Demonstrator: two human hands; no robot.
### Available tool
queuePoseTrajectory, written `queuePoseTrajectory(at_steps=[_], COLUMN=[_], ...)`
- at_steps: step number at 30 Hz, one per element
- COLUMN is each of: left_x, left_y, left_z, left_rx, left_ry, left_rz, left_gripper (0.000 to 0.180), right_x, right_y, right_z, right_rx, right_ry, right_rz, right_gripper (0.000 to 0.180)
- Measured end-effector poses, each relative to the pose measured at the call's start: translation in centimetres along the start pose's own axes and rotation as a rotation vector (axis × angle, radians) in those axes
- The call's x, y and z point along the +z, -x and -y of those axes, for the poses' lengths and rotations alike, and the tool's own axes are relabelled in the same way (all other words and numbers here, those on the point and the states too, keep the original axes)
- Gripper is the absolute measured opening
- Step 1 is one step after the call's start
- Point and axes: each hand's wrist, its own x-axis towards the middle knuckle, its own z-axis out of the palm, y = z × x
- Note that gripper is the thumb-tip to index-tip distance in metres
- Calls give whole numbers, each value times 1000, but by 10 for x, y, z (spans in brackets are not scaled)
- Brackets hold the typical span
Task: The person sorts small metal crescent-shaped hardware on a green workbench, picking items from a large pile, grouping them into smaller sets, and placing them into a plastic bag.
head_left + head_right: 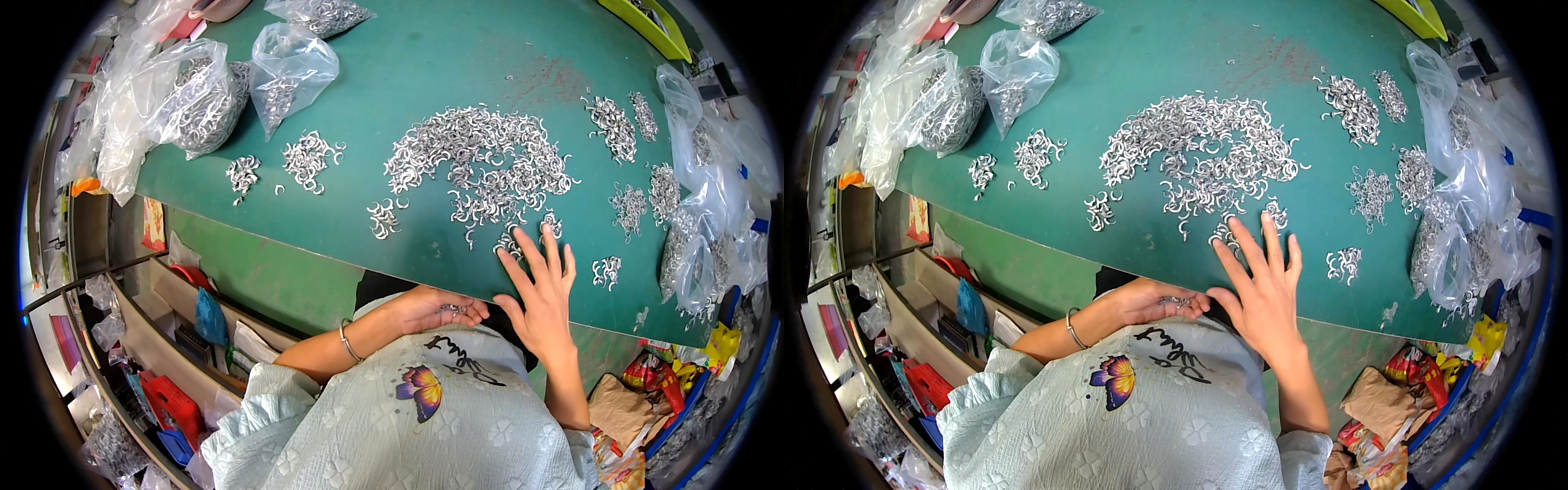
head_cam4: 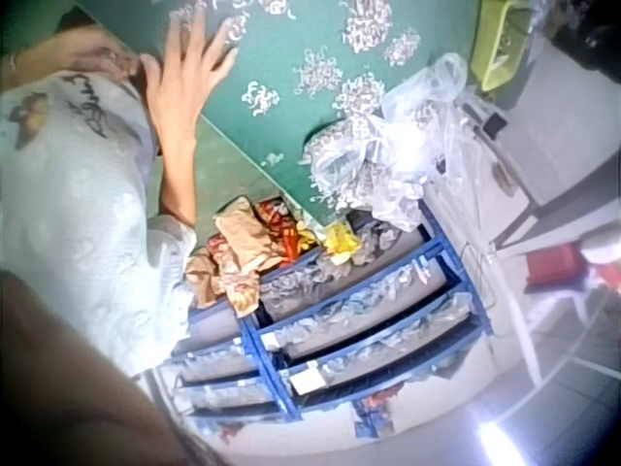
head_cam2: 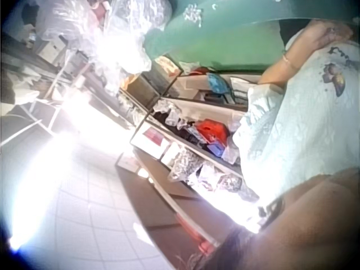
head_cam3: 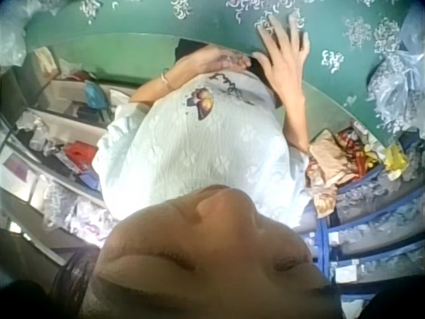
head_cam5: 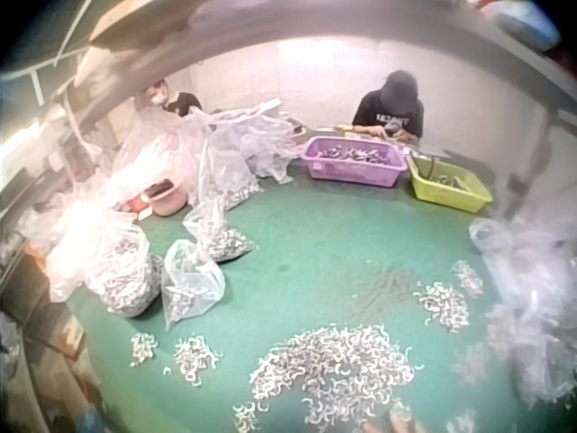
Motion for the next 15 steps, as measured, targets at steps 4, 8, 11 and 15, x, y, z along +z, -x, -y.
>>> queuePoseTrajectory(at_steps=[4,8,11,15], left_x=[-1,0,0,-4], left_y=[-1,0,0,1], left_z=[0,1,0,1], left_rx=[5,3,-3,3], left_ry=[1,0,-3,11], left_rz=[2,-13,-22,-7], left_gripper=[19,19,20,22], right_x=[-1,3,18,21], right_y=[3,-13,-15,-13], right_z=[-9,6,2,1], right_rx=[37,30,-24,-70], right_ry=[-35,-22,-20,-18], right_rz=[-170,-176,-242,-344], right_gripper=[41,30,26,21])
